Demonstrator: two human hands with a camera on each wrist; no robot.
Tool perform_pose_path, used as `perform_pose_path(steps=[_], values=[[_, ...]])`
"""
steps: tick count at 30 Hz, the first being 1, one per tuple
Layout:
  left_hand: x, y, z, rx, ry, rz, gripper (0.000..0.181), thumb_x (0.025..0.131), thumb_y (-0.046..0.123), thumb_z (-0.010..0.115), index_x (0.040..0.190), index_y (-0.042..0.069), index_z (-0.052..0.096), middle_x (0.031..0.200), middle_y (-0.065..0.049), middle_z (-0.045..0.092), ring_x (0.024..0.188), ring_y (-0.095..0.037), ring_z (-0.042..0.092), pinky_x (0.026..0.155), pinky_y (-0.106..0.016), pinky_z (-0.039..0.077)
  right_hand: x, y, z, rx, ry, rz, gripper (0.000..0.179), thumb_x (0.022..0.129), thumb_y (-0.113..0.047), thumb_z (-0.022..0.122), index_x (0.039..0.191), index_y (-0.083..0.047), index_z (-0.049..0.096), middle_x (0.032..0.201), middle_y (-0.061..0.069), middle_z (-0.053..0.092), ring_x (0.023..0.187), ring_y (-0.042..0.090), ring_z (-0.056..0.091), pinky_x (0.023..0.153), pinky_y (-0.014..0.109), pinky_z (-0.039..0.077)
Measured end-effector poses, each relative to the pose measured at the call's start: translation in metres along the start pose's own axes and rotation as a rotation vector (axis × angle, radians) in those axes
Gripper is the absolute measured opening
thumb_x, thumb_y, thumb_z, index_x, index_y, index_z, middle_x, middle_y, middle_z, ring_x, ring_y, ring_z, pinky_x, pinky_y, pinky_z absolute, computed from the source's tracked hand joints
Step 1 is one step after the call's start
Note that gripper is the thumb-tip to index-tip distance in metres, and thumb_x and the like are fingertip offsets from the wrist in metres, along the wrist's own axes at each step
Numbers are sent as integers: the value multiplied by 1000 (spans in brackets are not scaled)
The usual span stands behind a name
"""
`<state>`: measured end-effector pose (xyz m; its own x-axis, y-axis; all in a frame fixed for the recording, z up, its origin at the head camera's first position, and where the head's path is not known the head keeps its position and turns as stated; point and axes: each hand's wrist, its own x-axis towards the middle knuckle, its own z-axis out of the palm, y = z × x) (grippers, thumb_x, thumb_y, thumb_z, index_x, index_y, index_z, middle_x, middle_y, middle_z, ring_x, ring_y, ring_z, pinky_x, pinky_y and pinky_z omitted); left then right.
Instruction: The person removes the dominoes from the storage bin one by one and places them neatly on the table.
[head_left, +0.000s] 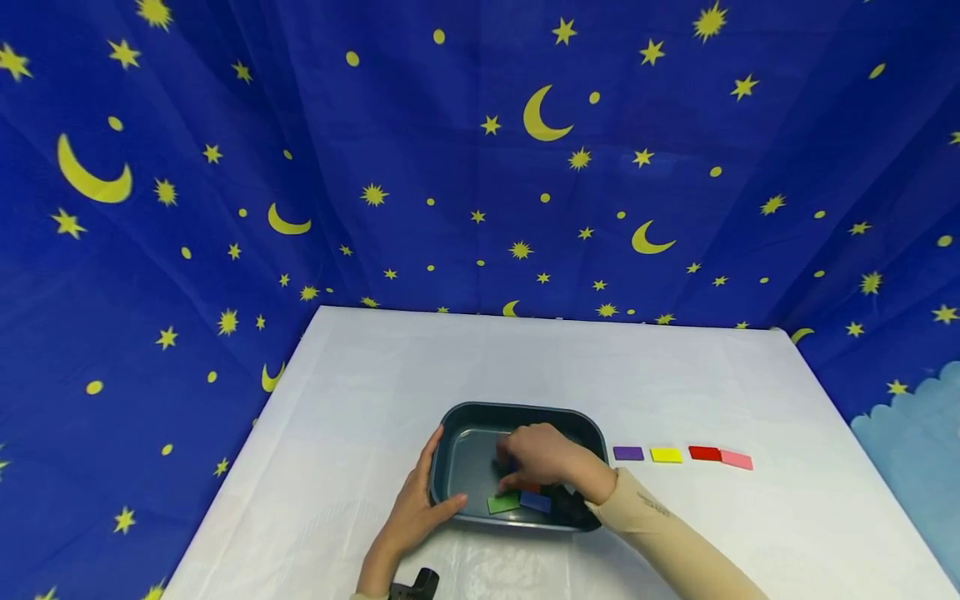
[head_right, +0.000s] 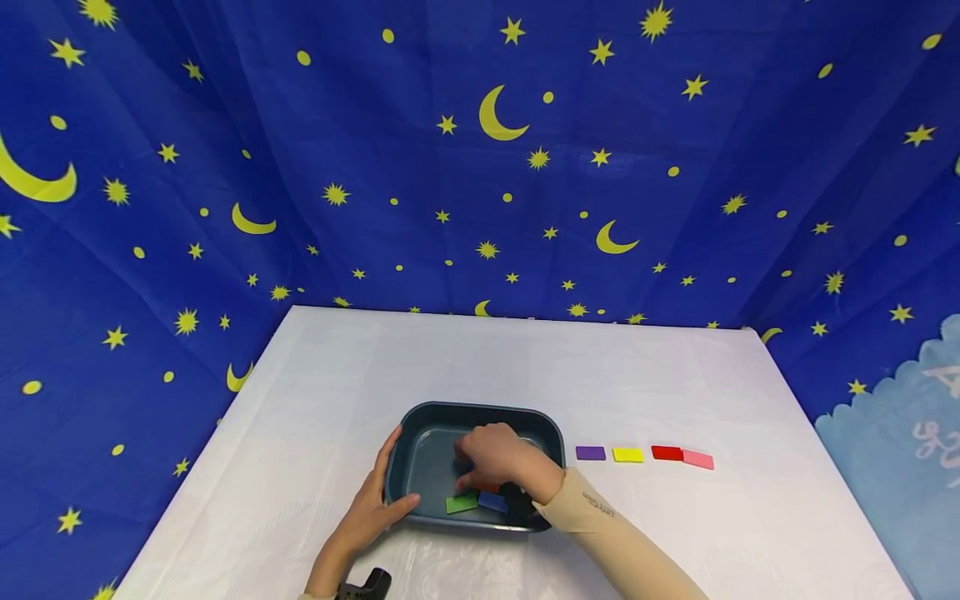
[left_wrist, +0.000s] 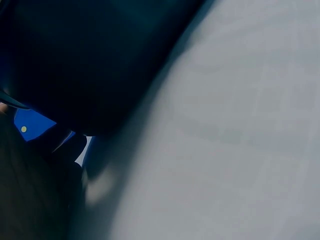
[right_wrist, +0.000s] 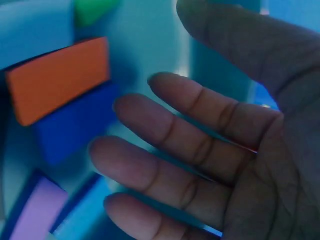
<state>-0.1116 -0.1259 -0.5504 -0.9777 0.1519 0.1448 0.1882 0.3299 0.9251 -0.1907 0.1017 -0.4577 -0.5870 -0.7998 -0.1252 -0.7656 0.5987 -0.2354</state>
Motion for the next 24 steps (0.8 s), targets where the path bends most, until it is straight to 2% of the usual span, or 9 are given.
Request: perform_pose_path(steps=[5, 12, 18, 24], values=[[-1, 1, 0, -4, -1, -23, 94, 76, 29, 73, 151, 38, 17, 153, -7, 26, 130, -35, 35, 95, -62, 30, 9, 0, 13, 39, -87, -6, 34, 67, -43, 83, 75, -18, 62, 68, -11, 53, 62, 7, 49, 55, 25, 42], [0, -1, 1, -9, -9, -28, 95, 77, 27, 73, 151, 39, 14, 152, -7, 27, 130, -35, 36, 94, -62, 30, 16, -4, 22, -22, -77, -31, 41, 59, -46, 87, 72, -20, 57, 74, -11, 50, 71, 6, 50, 57, 23, 41], [0, -2, 1, 5, -6, -40, 96, 77, 28, 73, 151, 39, 13, 152, -7, 27, 130, -34, 35, 95, -63, 29, 18, -2, 25, 33, -69, -48, 36, 63, -41, 85, 71, -21, 57, 74, -13, 47, 72, 5, 47, 59, 22, 40], [0, -1, 1, 5, -2, -32, 95, 77, 29, 72, 152, 38, 14, 153, -7, 26, 131, -36, 34, 95, -64, 29, 20, 4, 28, 113, -27, -124, 29, 69, -34, 84, 71, -19, 60, 72, -14, 48, 69, 3, 45, 62, 20, 40]])
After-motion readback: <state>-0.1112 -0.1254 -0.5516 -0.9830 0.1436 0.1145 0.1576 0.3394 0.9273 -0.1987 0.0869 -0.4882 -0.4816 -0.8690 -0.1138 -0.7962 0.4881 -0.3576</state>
